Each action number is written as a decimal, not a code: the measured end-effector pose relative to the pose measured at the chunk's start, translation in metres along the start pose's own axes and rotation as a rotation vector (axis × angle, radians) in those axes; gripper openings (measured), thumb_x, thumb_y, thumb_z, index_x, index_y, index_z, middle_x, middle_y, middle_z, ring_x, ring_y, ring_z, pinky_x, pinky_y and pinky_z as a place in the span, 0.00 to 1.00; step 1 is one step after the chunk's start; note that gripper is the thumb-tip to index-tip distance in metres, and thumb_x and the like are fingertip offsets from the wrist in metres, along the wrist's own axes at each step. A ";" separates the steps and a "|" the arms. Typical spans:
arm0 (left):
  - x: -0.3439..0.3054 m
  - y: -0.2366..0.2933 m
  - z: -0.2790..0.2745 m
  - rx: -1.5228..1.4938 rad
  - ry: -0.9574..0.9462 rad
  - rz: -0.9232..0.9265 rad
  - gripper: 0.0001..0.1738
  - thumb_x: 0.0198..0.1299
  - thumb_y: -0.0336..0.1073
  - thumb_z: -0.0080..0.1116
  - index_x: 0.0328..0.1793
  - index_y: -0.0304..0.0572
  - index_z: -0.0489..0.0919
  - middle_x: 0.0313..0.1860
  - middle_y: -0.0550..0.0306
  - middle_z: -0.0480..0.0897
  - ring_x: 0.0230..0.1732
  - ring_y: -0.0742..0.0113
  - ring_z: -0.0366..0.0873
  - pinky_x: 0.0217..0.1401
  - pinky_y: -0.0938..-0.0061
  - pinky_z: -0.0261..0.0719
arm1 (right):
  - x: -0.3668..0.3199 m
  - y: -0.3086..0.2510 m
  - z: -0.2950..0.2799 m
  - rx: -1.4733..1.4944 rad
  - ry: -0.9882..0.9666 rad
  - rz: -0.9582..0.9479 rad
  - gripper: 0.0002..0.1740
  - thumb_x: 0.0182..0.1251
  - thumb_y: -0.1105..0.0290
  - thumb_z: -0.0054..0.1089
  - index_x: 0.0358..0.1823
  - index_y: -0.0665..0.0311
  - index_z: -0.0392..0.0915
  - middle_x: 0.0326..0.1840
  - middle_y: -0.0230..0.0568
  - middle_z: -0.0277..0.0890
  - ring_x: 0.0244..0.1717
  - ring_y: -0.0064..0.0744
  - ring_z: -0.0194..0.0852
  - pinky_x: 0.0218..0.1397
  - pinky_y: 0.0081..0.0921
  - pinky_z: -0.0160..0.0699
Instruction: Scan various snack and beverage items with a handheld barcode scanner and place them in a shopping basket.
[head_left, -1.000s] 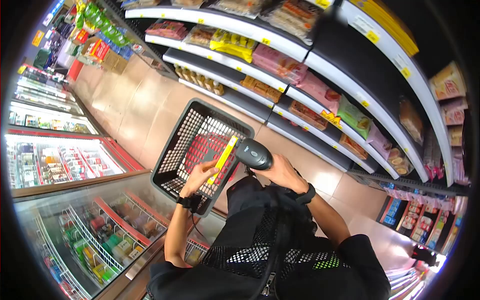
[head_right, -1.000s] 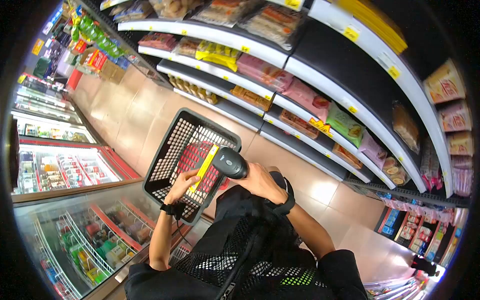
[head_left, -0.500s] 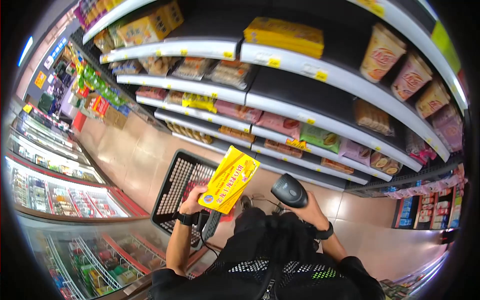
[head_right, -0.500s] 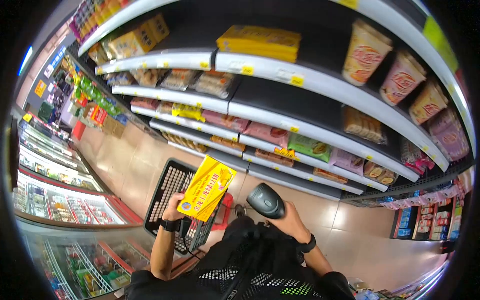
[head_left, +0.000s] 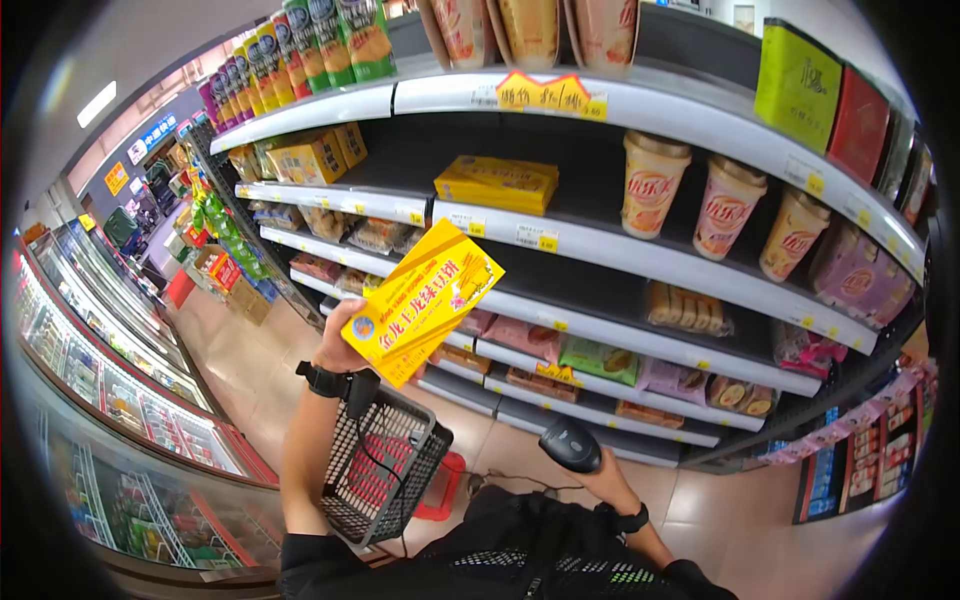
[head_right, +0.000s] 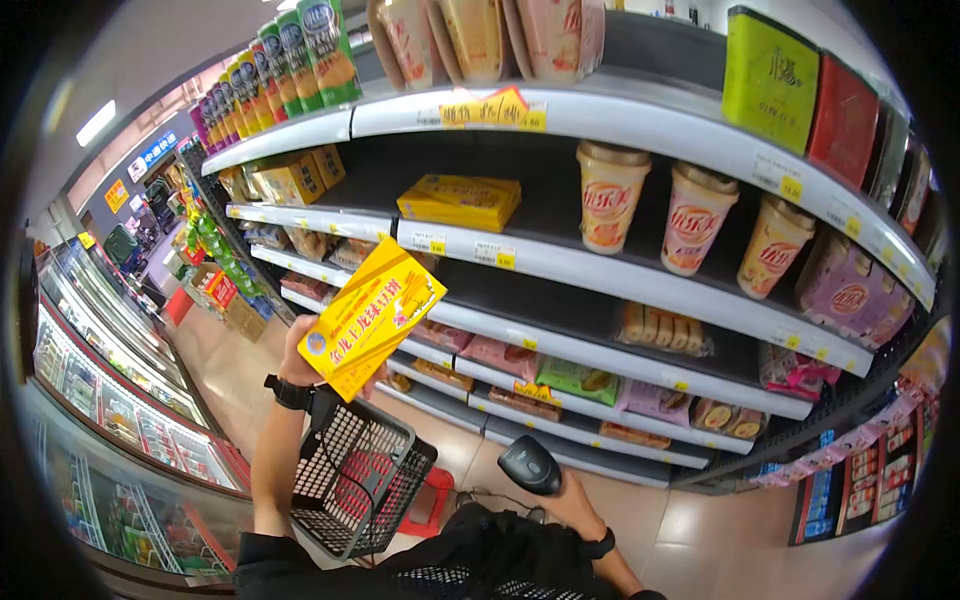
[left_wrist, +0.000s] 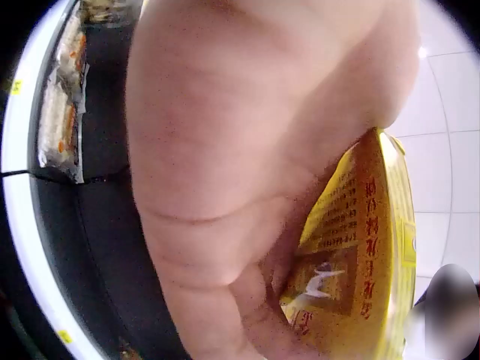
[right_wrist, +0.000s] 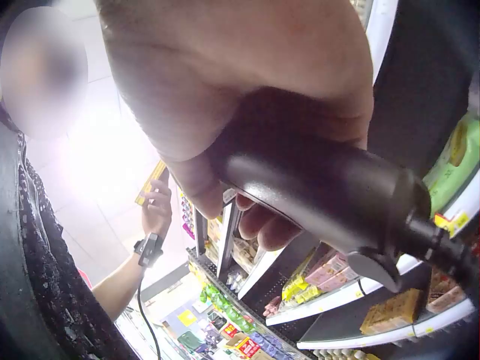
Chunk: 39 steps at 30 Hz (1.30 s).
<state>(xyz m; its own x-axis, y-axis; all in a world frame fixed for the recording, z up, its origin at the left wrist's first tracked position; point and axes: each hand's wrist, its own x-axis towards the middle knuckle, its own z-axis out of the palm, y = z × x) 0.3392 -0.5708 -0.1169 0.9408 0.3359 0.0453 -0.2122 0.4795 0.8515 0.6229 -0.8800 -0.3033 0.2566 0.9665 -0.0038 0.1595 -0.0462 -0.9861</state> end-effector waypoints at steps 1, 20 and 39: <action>0.010 0.009 0.006 -0.098 -0.095 -0.030 0.45 0.61 0.66 0.41 0.71 0.33 0.61 0.57 0.19 0.71 0.50 0.29 0.76 0.47 0.43 0.78 | 0.001 -0.002 -0.001 0.004 0.010 -0.055 0.24 0.48 0.71 0.73 0.47 0.74 0.78 0.41 0.45 0.83 0.41 0.28 0.78 0.49 0.28 0.76; 0.167 0.143 -0.006 0.433 0.255 -0.060 0.29 0.57 0.41 0.52 0.62 0.28 0.69 0.54 0.39 0.80 0.51 0.51 0.81 0.53 0.59 0.80 | 0.009 0.011 0.000 0.031 0.173 -0.023 0.23 0.52 0.65 0.73 0.48 0.71 0.80 0.42 0.42 0.84 0.44 0.23 0.78 0.50 0.25 0.76; 0.242 0.162 -0.022 1.749 0.016 -0.043 0.45 0.57 0.58 0.63 0.75 0.40 0.62 0.65 0.43 0.73 0.63 0.61 0.71 0.68 0.73 0.66 | 0.067 0.006 0.038 0.035 0.294 0.132 0.20 0.52 0.65 0.75 0.44 0.69 0.82 0.39 0.40 0.85 0.41 0.23 0.81 0.46 0.24 0.77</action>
<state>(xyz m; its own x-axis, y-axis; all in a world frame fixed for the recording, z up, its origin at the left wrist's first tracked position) 0.5264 -0.3939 0.0202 0.9329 0.3598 0.0138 0.3305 -0.8709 0.3637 0.6052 -0.8062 -0.3153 0.5385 0.8379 -0.0887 0.0752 -0.1527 -0.9854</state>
